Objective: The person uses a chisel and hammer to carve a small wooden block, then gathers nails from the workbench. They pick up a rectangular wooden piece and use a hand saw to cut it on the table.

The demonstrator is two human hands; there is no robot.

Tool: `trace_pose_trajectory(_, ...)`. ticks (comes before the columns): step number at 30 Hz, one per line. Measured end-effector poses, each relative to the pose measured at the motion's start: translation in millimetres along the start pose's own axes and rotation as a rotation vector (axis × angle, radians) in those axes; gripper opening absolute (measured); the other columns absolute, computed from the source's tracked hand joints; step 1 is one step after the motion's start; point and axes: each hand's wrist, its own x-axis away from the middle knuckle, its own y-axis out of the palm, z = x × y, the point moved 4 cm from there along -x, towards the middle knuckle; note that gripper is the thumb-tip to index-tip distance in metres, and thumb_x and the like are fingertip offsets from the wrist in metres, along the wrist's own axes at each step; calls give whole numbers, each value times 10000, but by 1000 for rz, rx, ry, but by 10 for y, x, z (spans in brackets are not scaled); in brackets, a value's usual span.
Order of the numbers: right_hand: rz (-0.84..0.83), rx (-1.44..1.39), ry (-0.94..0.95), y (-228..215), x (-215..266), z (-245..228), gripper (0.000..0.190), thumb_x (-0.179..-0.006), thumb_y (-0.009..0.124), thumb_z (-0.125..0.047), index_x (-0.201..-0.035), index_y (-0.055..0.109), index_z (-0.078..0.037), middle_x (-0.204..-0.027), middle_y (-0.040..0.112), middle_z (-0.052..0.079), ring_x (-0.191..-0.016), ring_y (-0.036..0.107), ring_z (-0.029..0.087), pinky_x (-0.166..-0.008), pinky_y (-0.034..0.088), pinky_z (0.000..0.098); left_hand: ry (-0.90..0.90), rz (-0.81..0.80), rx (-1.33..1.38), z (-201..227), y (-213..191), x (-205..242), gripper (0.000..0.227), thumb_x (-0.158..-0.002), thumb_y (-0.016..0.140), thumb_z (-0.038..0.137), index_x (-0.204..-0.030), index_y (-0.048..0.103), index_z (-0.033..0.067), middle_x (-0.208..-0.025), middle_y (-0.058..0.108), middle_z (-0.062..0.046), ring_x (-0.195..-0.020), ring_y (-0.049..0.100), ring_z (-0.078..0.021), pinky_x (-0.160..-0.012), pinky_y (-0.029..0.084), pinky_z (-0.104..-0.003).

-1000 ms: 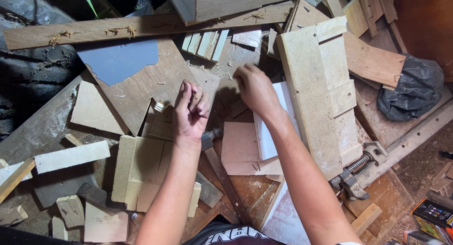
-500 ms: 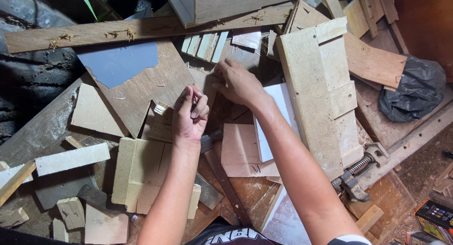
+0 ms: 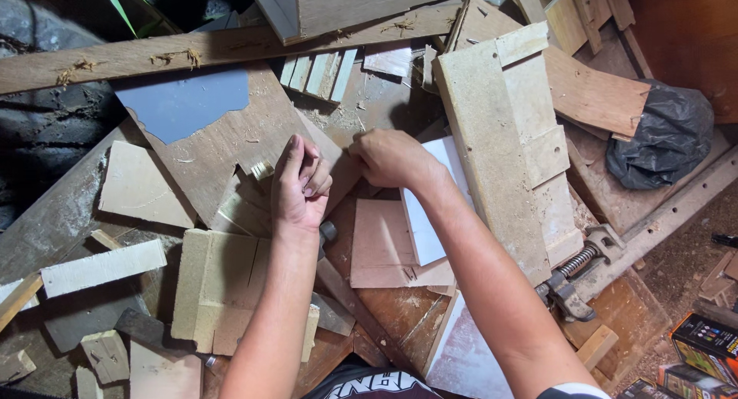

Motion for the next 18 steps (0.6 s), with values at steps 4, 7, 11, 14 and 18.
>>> trace_pose_trajectory(4, -93, 122, -123, 28, 126, -117, 100, -766, 662, -121, -791, 759, -114, -853, 739, 86, -944, 686, 314, -839, 521, 494, -1, -21, 44, 22, 15, 31, 318, -1094, 603, 315, -858, 557, 108, -633, 353, 46, -483, 274, -63, -453, 203, -246)
trace_pose_trajectory(7, -203, 200, -105, 71, 154, -118, 111, -775, 672, -138, -807, 778, -148, -901, 748, 60, -1063, 649, 270, -924, 493, 474, 18, 52, -41, 47, 6, 51, 318, -1080, 610, 319, -849, 564, 105, -656, 394, 39, -489, 283, -60, -435, 195, -232)
trace_pose_trajectory(11, 95, -13, 155, -22, 26, 141, 228, -891, 639, -113, -1090, 709, -27, -1147, 666, 186, -1012, 646, 351, -914, 528, 473, 49, 74, -95, 107, 33, 81, 294, -1055, 626, 321, -848, 599, 113, -640, 408, 54, -456, 279, -37, -412, 183, -221)
trace_pose_trajectory(14, 336, -32, 297, -87, -69, 482, 504, -898, 590, -50, -1364, 483, 109, -1344, 512, 343, -1253, 563, 448, -1085, 476, 456, 48, 75, -111, 140, 29, 107, 293, -1041, 637, 325, -844, 628, 109, -616, 415, 55, -450, 295, -42, -409, 188, -226)
trace_pose_trajectory(18, 413, -3, 305, -68, -196, 853, 814, -829, 522, 39, -1511, 105, 188, -1485, 202, 525, -1390, 369, 576, -1107, 410, 454, 3, 93, -105, -32, 38, 86, 297, -1039, 638, 328, -843, 644, 105, -588, 405, 67, -445, 316, -46, -414, 207, -231)
